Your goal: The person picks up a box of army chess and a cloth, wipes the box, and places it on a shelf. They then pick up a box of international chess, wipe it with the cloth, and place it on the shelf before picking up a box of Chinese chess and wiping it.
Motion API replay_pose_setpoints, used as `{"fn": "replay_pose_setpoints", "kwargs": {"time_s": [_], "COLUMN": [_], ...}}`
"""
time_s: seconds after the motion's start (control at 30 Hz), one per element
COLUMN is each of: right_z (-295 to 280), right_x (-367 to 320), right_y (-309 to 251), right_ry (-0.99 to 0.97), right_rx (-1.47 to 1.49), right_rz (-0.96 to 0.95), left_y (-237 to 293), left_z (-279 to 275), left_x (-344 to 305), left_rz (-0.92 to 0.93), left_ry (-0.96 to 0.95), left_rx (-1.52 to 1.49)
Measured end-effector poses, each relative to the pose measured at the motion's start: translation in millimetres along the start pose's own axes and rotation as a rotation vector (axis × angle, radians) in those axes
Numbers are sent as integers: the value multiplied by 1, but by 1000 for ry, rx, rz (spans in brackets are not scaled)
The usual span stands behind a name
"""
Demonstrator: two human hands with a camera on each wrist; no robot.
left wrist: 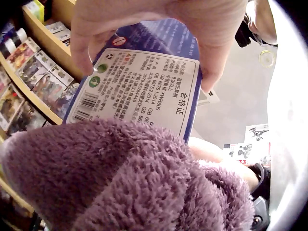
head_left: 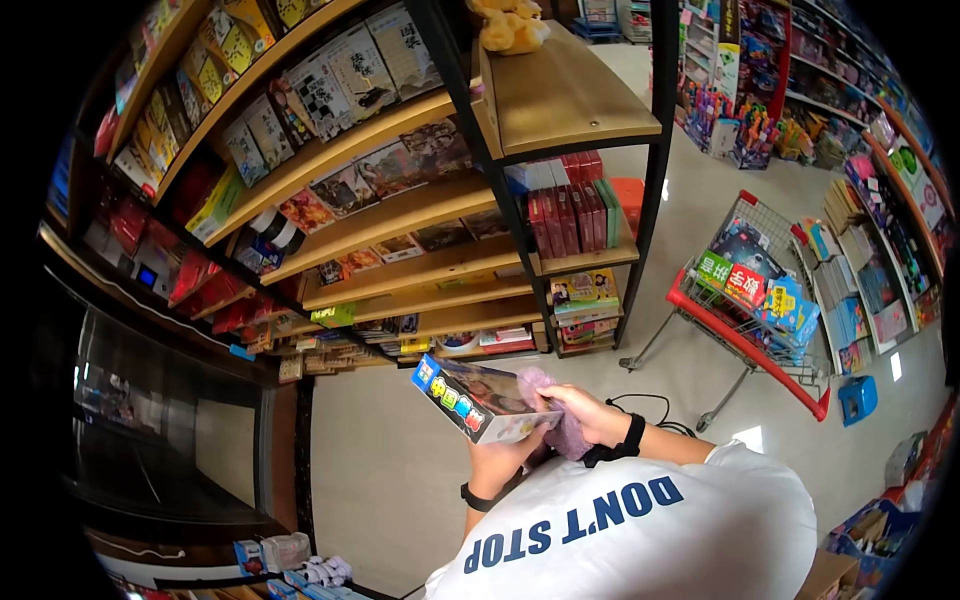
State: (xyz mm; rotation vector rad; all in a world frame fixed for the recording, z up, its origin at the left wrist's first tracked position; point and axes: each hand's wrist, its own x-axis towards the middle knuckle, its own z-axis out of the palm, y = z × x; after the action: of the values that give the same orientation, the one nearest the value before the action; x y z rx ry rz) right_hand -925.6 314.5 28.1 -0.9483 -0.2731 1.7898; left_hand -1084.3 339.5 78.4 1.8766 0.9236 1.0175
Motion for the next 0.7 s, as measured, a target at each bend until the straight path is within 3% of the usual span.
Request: {"fn": "replay_pose_setpoints", "kwargs": {"time_s": [0.2, 0.43, 0.5, 0.6, 0.63, 0.7], "right_z": [4, 5, 1, -3, -5, -14], "right_x": [-2, -21, -28, -45, -53, -70], "right_y": [22, 48, 49, 45, 42, 35], "right_ry": [51, 151, 175, 171, 169, 171], "right_rx": [-61, 108, 119, 110, 131, 165], "right_rz": [-52, -49, -90, -134, -147, -205], "left_y": [-3, -23, -25, -16, -9, -22], "left_z": [-13, -11, -8, -4, -1, 4], "left_x": [-15, -35, -37, -44, -46, -60], "left_rz": [-75, -147, -138, -141, -249, -129], "left_ry": [-38, -78, -119, -225, -241, -244], "left_rx": [-115, -340, -338, -66, -131, -283]}}
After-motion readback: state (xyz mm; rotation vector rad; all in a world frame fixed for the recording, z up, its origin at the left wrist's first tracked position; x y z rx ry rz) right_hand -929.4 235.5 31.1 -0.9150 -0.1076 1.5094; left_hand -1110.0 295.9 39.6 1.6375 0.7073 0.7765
